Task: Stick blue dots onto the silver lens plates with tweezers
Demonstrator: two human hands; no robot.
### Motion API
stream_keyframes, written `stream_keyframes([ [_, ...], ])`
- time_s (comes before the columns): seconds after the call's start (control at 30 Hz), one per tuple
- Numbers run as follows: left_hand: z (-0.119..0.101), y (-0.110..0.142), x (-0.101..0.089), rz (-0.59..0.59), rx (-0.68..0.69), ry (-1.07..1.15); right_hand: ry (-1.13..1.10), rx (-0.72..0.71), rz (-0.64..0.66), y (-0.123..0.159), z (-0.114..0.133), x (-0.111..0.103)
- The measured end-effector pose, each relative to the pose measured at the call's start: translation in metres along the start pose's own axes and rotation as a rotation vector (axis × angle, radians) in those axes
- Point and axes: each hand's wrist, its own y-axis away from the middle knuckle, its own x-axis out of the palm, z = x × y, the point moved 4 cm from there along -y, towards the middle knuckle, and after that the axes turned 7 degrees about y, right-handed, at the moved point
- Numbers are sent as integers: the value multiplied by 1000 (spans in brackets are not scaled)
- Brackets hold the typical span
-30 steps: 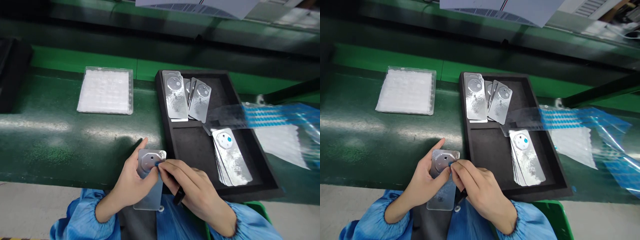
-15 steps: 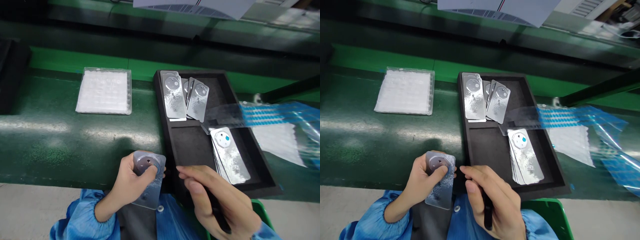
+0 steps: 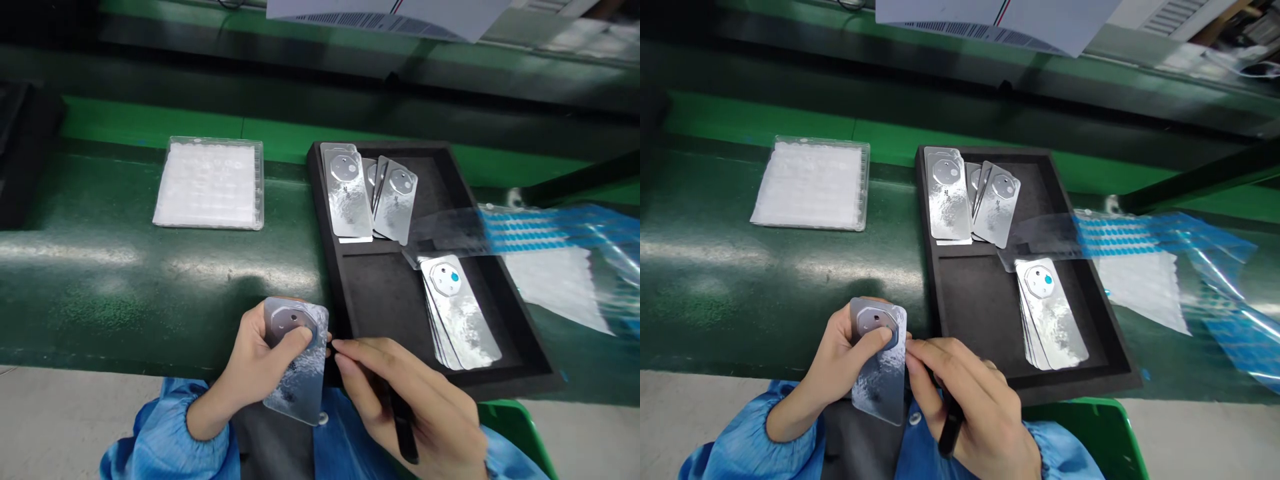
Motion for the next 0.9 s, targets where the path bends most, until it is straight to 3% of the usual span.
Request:
stream_keyframes([
  [0.3, -2, 2, 7, 54, 160, -163, 295, -155, 88, 2, 1, 8],
  [0.57, 2, 2, 6, 100, 148, -213, 295, -191, 190, -2, -6, 10],
  [0.9, 3, 5, 3, 131, 99, -168, 324, -202, 198, -6, -3, 15],
])
